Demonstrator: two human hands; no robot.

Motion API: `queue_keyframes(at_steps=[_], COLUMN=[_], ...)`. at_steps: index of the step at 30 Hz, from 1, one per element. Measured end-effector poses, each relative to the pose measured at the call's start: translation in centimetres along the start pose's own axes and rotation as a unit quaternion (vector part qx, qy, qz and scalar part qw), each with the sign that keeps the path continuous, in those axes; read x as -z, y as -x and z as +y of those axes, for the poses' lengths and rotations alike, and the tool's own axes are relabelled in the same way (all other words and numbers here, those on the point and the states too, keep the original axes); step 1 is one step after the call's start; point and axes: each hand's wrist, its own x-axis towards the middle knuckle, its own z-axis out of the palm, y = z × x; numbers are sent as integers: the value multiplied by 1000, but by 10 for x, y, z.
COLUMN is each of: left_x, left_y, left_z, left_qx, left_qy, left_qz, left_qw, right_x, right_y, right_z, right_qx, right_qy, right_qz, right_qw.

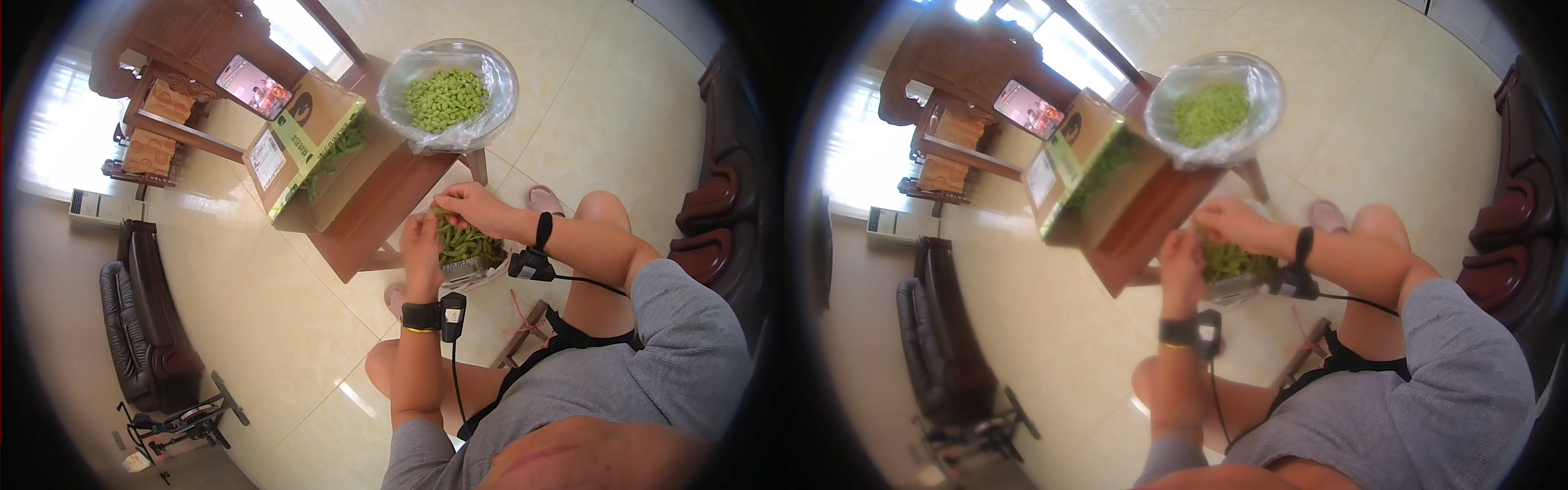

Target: The person shells beans by hand, removing them from pods and placing the beans into a clear bowl and the discarded pods into a separate container.

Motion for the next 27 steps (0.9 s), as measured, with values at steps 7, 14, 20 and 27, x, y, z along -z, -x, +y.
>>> queue_keyframes(at_steps=[7,14,20,27], left_x=[5,-3,-4,-7], left_y=[-3,5,10,7], left_z=[1,14,14,22], left_qx=[-43,0,4,15], left_qy=[-21,14,12,63], left_qz=[31,13,35,-27], left_qw=[998,1000,999,998], right_x=[5,10,8,15], right_y=[-1,-5,0,-2], right_z=[-3,1,-12,-15], right_qx=[-9,63,31,42], right_qy=[42,82,29,-4], right_qz=[-32,17,-2,-16], right_qw=[999,994,999,999])
